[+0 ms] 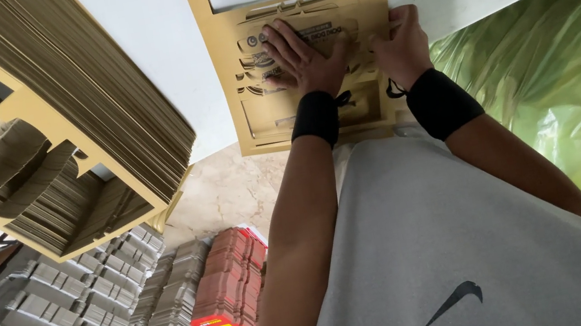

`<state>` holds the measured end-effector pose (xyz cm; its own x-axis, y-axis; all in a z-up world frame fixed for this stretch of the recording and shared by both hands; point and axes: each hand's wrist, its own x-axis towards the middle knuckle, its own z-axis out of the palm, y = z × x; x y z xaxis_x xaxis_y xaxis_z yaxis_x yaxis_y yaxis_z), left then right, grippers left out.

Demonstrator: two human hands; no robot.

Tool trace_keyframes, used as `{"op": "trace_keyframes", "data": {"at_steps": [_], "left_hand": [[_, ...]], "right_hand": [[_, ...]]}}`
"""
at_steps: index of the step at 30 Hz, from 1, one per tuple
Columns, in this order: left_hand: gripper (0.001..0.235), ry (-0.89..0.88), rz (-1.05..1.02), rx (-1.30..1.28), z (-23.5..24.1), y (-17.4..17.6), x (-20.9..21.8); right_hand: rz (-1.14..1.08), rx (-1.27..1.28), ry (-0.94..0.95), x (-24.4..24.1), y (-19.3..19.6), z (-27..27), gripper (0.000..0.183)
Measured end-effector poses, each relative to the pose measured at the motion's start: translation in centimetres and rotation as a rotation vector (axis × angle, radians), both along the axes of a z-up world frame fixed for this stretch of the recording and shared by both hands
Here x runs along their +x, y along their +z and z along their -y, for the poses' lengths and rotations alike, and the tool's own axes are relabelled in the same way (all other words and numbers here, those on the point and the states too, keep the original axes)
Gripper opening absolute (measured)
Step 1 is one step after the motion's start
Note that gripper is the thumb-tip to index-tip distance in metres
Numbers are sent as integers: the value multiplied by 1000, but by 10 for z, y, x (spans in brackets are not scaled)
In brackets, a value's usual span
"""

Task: Folding flat cardboard cutouts into boxes and assembling them.

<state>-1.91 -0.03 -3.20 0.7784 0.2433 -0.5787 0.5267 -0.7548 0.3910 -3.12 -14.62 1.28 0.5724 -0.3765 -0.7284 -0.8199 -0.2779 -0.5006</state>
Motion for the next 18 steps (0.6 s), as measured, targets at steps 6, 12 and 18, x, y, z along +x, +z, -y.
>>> {"op": "trace_keyframes", "data": {"at_steps": [6, 12, 18], "left_hand": [[135, -40, 71, 85, 1, -17, -9], [133, -50, -45, 81, 4, 0, 1], [140, -35, -97, 57, 5, -2, 4]], "right_hand": [[-88, 105, -6, 11, 6, -1, 47], [179, -170, 126, -22, -38, -11, 47], [-101, 37, -43, 12, 30, -36, 28]]}}
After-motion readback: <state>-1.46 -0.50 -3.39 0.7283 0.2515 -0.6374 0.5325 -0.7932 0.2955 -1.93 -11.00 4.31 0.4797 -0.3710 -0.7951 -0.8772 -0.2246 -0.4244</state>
